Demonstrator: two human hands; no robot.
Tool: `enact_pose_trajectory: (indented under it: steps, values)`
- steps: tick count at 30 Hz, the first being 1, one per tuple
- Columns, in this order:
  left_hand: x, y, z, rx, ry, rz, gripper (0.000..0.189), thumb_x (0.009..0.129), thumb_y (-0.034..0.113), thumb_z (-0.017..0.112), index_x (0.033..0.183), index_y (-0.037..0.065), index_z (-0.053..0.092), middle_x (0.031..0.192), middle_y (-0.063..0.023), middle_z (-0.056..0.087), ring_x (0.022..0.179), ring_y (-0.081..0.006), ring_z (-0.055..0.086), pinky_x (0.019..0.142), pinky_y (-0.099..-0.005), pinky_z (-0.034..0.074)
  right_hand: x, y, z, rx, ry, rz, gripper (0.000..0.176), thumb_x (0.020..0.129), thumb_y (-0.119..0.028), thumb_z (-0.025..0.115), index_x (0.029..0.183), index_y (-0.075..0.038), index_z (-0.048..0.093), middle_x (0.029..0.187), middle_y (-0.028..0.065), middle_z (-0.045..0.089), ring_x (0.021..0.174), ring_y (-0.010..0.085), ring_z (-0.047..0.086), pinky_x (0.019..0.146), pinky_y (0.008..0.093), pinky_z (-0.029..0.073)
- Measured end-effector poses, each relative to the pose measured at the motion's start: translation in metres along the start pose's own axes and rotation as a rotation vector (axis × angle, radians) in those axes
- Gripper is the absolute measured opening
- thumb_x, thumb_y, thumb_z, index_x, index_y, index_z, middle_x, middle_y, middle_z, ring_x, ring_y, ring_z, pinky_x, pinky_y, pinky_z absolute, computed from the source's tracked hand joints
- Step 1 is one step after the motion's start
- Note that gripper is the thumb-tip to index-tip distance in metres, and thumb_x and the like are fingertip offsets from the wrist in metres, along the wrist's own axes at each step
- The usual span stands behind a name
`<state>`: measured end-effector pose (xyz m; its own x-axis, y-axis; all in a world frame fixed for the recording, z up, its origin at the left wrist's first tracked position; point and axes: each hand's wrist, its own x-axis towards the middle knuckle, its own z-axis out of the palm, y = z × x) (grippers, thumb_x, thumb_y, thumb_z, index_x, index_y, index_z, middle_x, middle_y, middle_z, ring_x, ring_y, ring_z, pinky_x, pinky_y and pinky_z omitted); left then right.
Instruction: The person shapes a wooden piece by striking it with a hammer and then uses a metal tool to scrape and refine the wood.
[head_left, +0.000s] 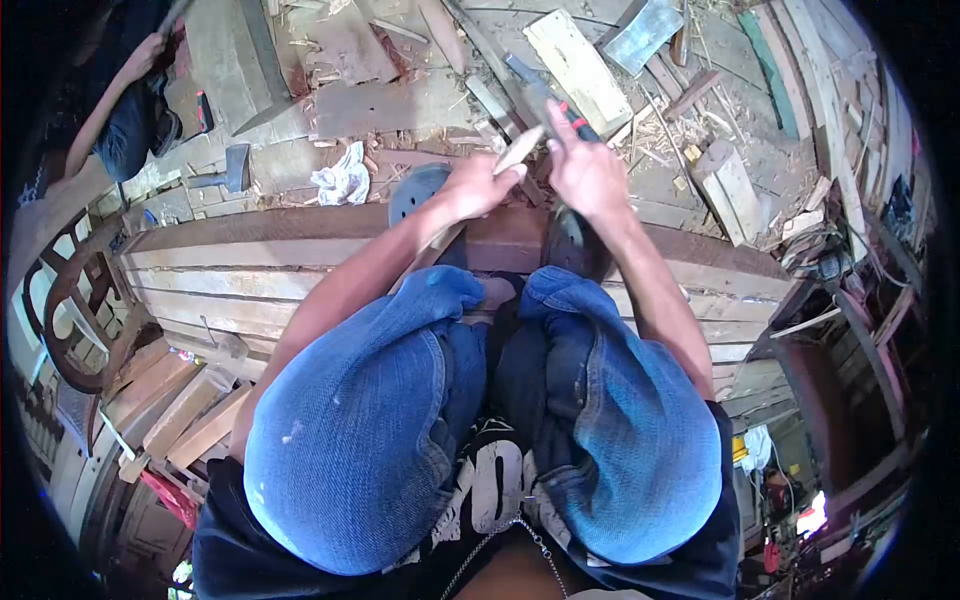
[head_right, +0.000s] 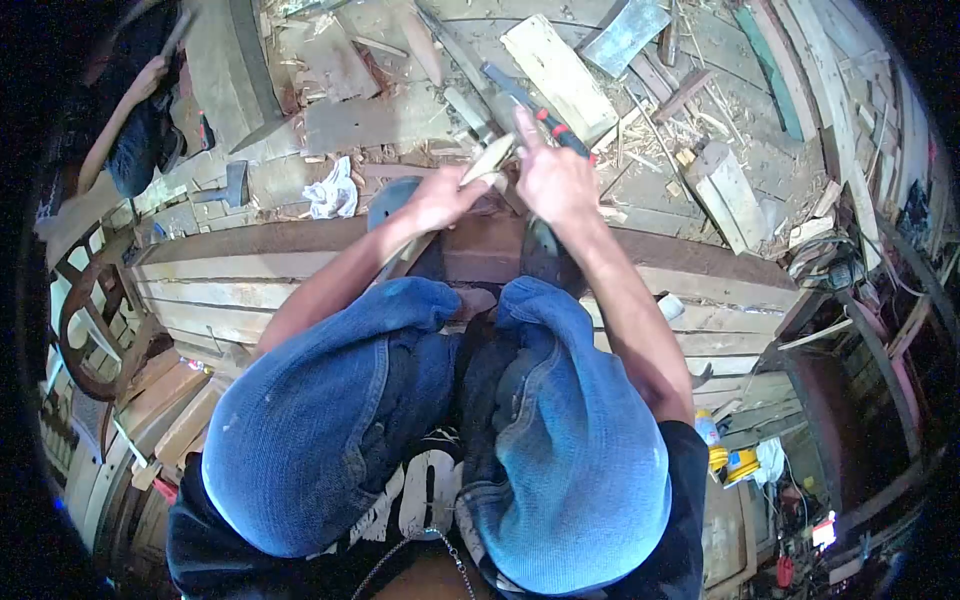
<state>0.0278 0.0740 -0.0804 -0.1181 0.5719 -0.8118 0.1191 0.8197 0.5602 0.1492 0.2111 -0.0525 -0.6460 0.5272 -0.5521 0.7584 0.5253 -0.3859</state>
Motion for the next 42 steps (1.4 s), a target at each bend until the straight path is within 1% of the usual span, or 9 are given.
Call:
enact_pose_trajectory:
  steps: [6, 8, 9, 12, 24, 28, 33, 36, 42]
  values:
    - [0.015, -0.022, 0.002, 0.052, 0.190, 0.306, 0.039, 0.095, 0.038, 0.055, 0.112, 0.004, 0.064, 0.068, -0.0126, 0.063, 0.062, -0.0215, 0.062, 0.063, -0.0377, 0.049, -0.005, 0.001, 0.008, 0.026, 0.019, -0.128, 0.056, 0.092, -0.027, 0.052, 0.145, -0.026, 0.037, 0.064, 0.0219, 0.063, 0.062, 0.0416, 0.065, 0.064, 0.0513, 0.054]
    - [0.002, -0.003, -0.003, 0.112, 0.070, 0.073, 0.039, 0.095, 0.038, 0.055, 0.113, 0.004, 0.064, 0.066, -0.0113, 0.062, 0.061, -0.0196, 0.060, 0.062, -0.0365, 0.049, 0.014, 0.035, -0.006, -0.089, 0.004, 0.094, 0.054, 0.094, -0.030, 0.049, 0.146, -0.024, 0.037, 0.061, 0.0213, 0.062, 0.058, 0.0396, 0.065, 0.061, 0.0500, 0.054]
    - [0.008, -0.020, 0.001, 0.050, 0.172, 0.301, 0.038, 0.095, 0.037, 0.055, 0.112, 0.003, 0.064, 0.063, -0.0089, 0.060, 0.057, -0.0153, 0.058, 0.056, -0.0345, 0.047, 0.014, 0.044, -0.011, -0.041, 0.029, 0.156, 0.051, 0.096, -0.032, 0.045, 0.146, -0.027, 0.036, 0.060, 0.0212, 0.062, 0.055, 0.0372, 0.065, 0.059, 0.0479, 0.055]
    - [-0.003, -0.005, -0.008, -0.082, 0.050, 0.093, 0.037, 0.096, 0.035, 0.055, 0.115, 0.004, 0.063, 0.061, -0.0065, 0.058, 0.053, -0.0121, 0.056, 0.051, -0.0325, 0.045, 0.001, 0.018, -0.043, 0.040, 0.096, 0.169, 0.056, 0.094, -0.027, 0.050, 0.148, -0.027, 0.033, 0.064, 0.0185, 0.065, 0.058, 0.0359, 0.066, 0.061, 0.0481, 0.055]
    - [-0.006, 0.002, -0.009, -0.116, -0.004, 0.090, 0.045, 0.095, 0.041, 0.055, 0.111, -0.001, 0.063, 0.055, -0.0053, 0.056, 0.044, -0.0139, 0.057, 0.042, -0.0310, 0.046, -0.022, -0.002, -0.003, 0.145, 0.165, -0.202, 0.055, 0.091, -0.024, 0.054, 0.143, -0.031, 0.040, 0.063, 0.0185, 0.063, 0.062, 0.0349, 0.067, 0.064, 0.0475, 0.056]
    - [-0.005, -0.002, -0.002, -0.134, -0.035, 0.041, 0.046, 0.095, 0.041, 0.055, 0.114, 0.000, 0.062, 0.053, -0.0029, 0.053, 0.042, -0.0137, 0.054, 0.041, -0.0301, 0.044, 0.012, 0.048, -0.011, -0.173, -0.032, 0.102, 0.051, 0.096, -0.028, 0.048, 0.146, -0.028, 0.037, 0.077, 0.0211, 0.068, 0.062, 0.0362, 0.067, 0.063, 0.0484, 0.056]
    - [-0.016, 0.003, -0.025, -0.500, -0.176, 0.041, 0.036, 0.099, 0.037, 0.051, 0.085, 0.005, 0.056, 0.052, 0.0011, 0.047, 0.039, -0.0083, 0.043, 0.037, -0.0271, 0.033, -0.001, 0.040, -0.031, 0.232, 0.218, 0.085, 0.053, 0.095, -0.033, 0.049, 0.146, -0.031, 0.036, 0.061, 0.0171, 0.065, 0.058, 0.0332, 0.067, 0.058, 0.0444, 0.056]
    - [-0.007, -0.003, -0.020, -0.564, -0.210, 0.060, 0.036, 0.099, 0.038, 0.050, 0.085, 0.005, 0.055, 0.052, 0.0015, 0.045, 0.039, -0.0085, 0.042, 0.038, -0.0266, 0.033, -0.006, 0.023, -0.027, 0.286, 0.137, 0.038, 0.053, 0.094, -0.030, 0.052, 0.145, -0.031, 0.038, 0.062, 0.0198, 0.063, 0.060, 0.0347, 0.067, 0.063, 0.0441, 0.057]
    - [-0.014, -0.004, -0.023, -0.393, -0.207, 0.089, 0.042, 0.099, 0.040, 0.051, 0.073, 0.008, 0.048, 0.053, 0.0038, 0.041, 0.042, -0.0069, 0.041, 0.041, -0.0250, 0.034, -0.023, 0.013, -0.001, 0.431, 0.266, -0.127, 0.052, 0.092, -0.024, 0.055, 0.142, -0.028, 0.043, 0.109, 0.0215, 0.066, 0.102, 0.0401, 0.064, 0.090, 0.0441, 0.051]
